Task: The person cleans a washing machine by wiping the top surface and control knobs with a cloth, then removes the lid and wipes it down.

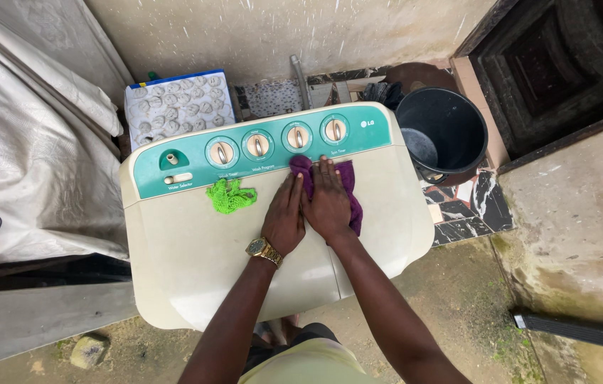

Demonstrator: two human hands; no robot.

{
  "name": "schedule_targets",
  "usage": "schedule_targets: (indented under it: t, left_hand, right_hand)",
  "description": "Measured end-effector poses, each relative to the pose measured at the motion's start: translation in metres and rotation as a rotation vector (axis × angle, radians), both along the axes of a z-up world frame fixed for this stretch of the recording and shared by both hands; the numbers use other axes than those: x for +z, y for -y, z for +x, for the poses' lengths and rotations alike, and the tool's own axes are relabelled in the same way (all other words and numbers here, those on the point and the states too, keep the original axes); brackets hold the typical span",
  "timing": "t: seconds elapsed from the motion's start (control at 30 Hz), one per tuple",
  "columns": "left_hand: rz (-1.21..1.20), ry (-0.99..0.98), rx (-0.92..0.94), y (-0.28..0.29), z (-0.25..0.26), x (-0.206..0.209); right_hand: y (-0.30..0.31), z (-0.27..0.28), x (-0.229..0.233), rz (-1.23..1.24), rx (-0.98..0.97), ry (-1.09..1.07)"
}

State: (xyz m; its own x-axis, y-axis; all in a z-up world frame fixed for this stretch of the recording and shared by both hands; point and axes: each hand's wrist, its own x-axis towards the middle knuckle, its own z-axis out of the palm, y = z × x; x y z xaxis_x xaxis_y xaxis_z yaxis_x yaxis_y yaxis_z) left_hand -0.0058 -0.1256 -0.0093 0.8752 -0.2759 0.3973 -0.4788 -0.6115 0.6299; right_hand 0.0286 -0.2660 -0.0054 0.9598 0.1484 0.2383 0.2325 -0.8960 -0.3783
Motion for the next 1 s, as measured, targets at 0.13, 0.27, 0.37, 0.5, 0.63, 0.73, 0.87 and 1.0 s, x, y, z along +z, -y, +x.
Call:
schedule_targets:
  t: [0.13, 0.27, 0.37, 0.5, 0.63, 0.73, 0.87, 1.0]
  left_hand:
    - [-0.034, -0.023, 0.0, -0.004, -0.001, 0.0]
    - [0.033, 0.036, 0.018, -0.004, -0.001, -0.001]
    - [0.097, 0.056, 0.004, -0.004, -0.001, -0.001]
    - [0.143, 0.07, -0.005, -0.004, -0.001, 0.0]
    - [0.143, 0.102, -0.001, -0.003, -0.003, 0.0]
    - [0.151, 0.099, 0.004, -0.003, -0.002, -0.002]
    - [0.122, 0.104, 0.004, -0.003, 0.0, -0.006]
    - [0.09, 0.132, 0.008, -0.004, 0.001, -0.01]
  right_hand:
    - [0.008, -0.02, 0.014, 0.056, 0.095, -0.053]
    - [0.027, -0.049, 0.023, 0.331, 0.117, -0.264]
    - [0.047, -0.068, 0.036, 0.366, 0.121, -0.289]
    - [0.056, -0.096, 0.056, 0.307, 0.022, -0.218]
    - [0.047, -0.119, 0.048, 0.247, -0.023, -0.109]
    - [0.034, -0.136, 0.032, 0.12, -0.095, -0.059]
    - [0.02, -0.159, 0.017, 0.091, -0.173, 0.011]
    - [0.016, -0.163, 0.007, -0.048, -0.164, 0.032]
